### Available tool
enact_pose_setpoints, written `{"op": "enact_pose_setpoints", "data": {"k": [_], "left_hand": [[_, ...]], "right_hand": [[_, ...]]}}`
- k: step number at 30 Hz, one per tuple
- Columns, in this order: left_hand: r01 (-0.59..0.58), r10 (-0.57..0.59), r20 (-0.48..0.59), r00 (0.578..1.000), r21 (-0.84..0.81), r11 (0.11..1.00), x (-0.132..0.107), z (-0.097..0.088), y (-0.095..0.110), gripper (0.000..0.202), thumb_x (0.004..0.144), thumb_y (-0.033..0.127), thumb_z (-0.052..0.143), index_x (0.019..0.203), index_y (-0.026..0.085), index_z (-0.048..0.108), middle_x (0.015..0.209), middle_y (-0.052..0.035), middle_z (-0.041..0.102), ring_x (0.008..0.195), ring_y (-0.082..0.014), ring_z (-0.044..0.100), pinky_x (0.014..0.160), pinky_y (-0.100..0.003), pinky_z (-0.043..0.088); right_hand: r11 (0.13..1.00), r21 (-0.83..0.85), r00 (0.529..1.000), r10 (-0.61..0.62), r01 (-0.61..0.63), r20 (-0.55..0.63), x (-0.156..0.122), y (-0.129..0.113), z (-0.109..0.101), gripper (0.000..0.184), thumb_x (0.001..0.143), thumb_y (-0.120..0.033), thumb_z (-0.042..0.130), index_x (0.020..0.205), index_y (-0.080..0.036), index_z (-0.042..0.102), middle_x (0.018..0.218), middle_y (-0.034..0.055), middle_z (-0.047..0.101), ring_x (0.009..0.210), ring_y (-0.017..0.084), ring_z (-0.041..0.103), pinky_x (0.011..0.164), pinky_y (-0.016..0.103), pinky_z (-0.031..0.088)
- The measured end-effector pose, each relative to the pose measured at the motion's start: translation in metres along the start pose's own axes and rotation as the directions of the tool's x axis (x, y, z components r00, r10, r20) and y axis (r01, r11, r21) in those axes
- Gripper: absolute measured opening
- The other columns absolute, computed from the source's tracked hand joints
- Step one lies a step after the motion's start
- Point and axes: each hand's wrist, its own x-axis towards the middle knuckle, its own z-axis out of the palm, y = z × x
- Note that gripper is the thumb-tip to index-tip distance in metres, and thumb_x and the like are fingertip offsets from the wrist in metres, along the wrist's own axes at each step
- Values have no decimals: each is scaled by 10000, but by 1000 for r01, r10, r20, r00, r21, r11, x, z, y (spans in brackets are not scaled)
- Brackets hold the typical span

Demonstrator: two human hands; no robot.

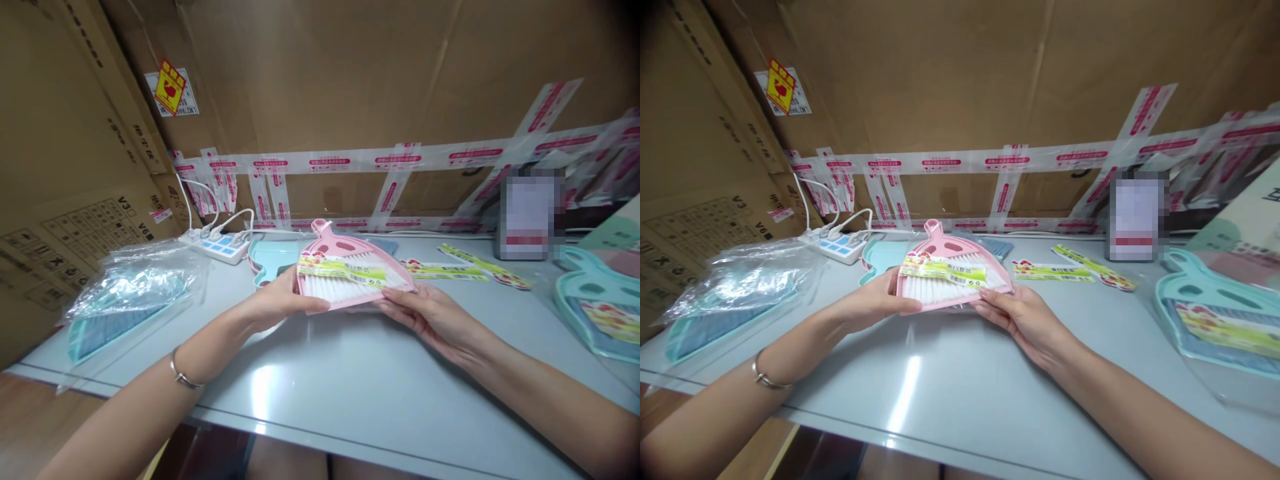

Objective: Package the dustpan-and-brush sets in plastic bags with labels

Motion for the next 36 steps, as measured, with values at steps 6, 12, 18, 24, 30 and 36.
{"op": "enact_pose_setpoints", "data": {"k": [6, 12, 18, 24, 30, 36], "left_hand": [[-99, 102, -131, 986, 27, 995, 2, 1, -4, 722, 563, 89, 772, 1225, 130, 489, 1284, -159, 547, 1170, -277, 519, 993, -404, 395], [-102, 106, -200, 974, 34, 994, 5, 3, -10, 445, 652, 256, 744, 1053, 102, 627, 1123, -137, 658, 1051, -251, 603, 952, -376, 427], [-34, 59, -244, 968, 105, 994, 3, 3, -9, 417, 676, 295, 732, 1046, 121, 650, 1104, -127, 671, 1031, -236, 612, 927, -348, 442], [-89, 105, -135, 985, 118, 989, 0, 7, -4, 517, 630, 228, 767, 1119, 170, 608, 1083, -92, 673, 1001, -216, 614, 884, -337, 458], [-67, 120, -244, 962, 215, 974, 1, 8, -7, 321, 677, 320, 723, 912, 116, 644, 797, -69, 670, 709, -164, 599, 659, -285, 464], [-133, 212, -251, 944, 298, 945, -5, 10, -7, 860, 694, 365, 717, 1404, 207, 257, 1303, -152, 508, 1116, -268, 536, 923, -412, 430]], "right_hand": [[997, -80, 999, 8, -12, -48, 1, 2, 1, 113, 769, -180, 668, 691, -100, 686, 654, 70, 694, 562, 103, 648, 560, 148, 557], [996, -92, 997, -6, 13, 83, 1, 4, -3, 201, 674, -227, 756, 829, -128, 676, 794, 63, 714, 638, 117, 660, 631, 183, 567], [988, -12, 985, -150, 152, 84, 2, 1, -2, 637, 570, -127, 800, 1135, -217, 522, 1049, 20, 676, 868, 130, 660, 733, 164, 551], [972, -108, 975, -215, 209, -49, 2, 4, -4, 851, 586, -185, 802, 1302, -226, 345, 726, -33, 663, 707, 138, 659, 710, 223, 562], [892, -232, 917, -399, 388, -1, -3, 0, -1, 1052, 610, -358, 797, 1435, -283, 148, 682, -29, 646, 645, 184, 663, 716, 331, 572], [894, -238, 918, -397, 380, -26, -3, -2, -1, 911, 627, -381, 773, 1392, -232, 300, 598, -17, 646, 582, 171, 645, 617, 277, 562]]}}
